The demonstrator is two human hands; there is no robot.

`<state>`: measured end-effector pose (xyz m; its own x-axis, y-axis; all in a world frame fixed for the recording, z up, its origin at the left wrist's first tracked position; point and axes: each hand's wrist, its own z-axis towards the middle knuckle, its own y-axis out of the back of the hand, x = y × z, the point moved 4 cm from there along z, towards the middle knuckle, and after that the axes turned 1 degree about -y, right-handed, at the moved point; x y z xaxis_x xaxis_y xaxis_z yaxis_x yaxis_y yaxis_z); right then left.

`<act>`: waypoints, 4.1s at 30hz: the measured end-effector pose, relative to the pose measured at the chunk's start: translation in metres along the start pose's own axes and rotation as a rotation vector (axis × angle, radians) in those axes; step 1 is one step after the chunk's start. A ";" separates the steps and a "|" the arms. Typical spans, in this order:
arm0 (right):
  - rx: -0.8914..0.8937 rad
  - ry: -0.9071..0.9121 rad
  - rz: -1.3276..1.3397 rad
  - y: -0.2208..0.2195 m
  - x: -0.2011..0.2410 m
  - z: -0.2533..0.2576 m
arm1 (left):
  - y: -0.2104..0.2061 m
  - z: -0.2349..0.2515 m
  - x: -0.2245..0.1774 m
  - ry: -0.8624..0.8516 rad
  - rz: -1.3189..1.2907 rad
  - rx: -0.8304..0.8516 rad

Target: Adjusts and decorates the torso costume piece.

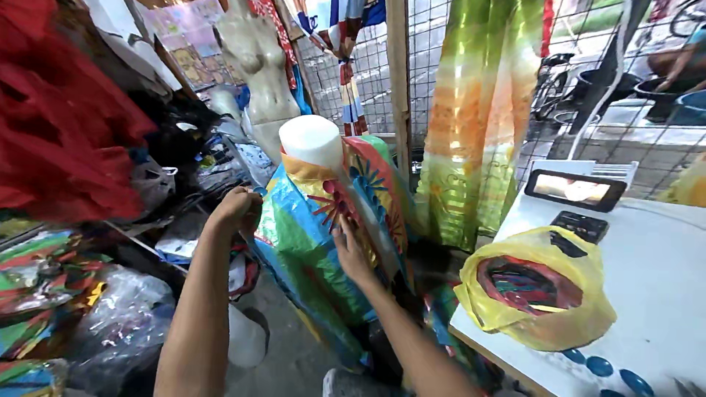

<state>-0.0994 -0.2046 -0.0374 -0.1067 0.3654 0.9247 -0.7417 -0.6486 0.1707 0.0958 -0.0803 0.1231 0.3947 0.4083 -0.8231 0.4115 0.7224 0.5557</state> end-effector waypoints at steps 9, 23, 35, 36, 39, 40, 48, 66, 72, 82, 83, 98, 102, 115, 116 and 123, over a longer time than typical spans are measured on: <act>0.021 -0.003 0.171 0.056 -0.043 0.056 | -0.031 -0.074 -0.033 -0.127 0.118 0.020; 0.064 0.450 -0.186 0.057 0.095 0.097 | -0.050 -0.036 0.012 -0.510 -0.328 -0.119; 0.183 0.333 -0.620 0.028 0.159 0.205 | -0.057 -0.044 0.038 -0.258 -0.601 -0.232; 0.191 0.343 -0.622 0.026 0.156 0.207 | -0.060 -0.046 0.038 -0.250 -0.627 -0.224; 0.173 0.367 -0.636 0.026 0.156 0.201 | -0.064 -0.054 0.033 -0.207 -0.670 -0.223; 0.156 0.357 -0.642 0.026 0.157 0.198 | -0.063 -0.056 0.031 -0.196 -0.676 -0.221; 0.070 0.166 -0.627 0.021 0.182 0.158 | -0.048 -0.007 0.090 -0.304 -0.716 -0.081; 0.139 0.395 -0.119 0.048 0.137 0.190 | -0.027 -0.001 0.036 -0.301 -0.652 -0.254; 0.097 0.458 0.115 0.045 0.103 0.210 | -0.028 0.054 -0.023 -0.395 -0.599 -0.100; 0.047 0.305 0.282 0.037 0.096 0.181 | -0.042 0.024 -0.050 -0.268 -0.605 -0.174; 0.040 0.290 0.275 0.037 0.098 0.178 | -0.041 0.019 -0.054 -0.265 -0.589 -0.186; -0.047 0.312 -0.171 0.077 0.108 0.147 | -0.017 -0.006 -0.011 -0.308 -0.653 -0.153; -0.036 0.382 -0.072 0.086 0.115 0.074 | -0.011 -0.037 0.010 -0.346 -0.601 -0.185; 0.473 -0.179 -0.037 0.061 -0.064 -0.092 | -0.095 -0.182 0.160 -0.207 -0.534 -0.541; 0.401 -0.169 -0.025 0.057 -0.068 -0.089 | -0.101 -0.183 0.157 -0.204 -0.540 -0.563; 0.183 -0.121 -0.069 0.056 -0.099 -0.095 | -0.117 -0.192 0.197 -0.120 -0.720 -0.700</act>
<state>-0.1938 -0.2138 -0.1517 0.0282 0.3374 0.9409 -0.6106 -0.7395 0.2835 -0.0322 0.0225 -0.1266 0.3384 -0.2848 -0.8969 0.0252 0.9555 -0.2939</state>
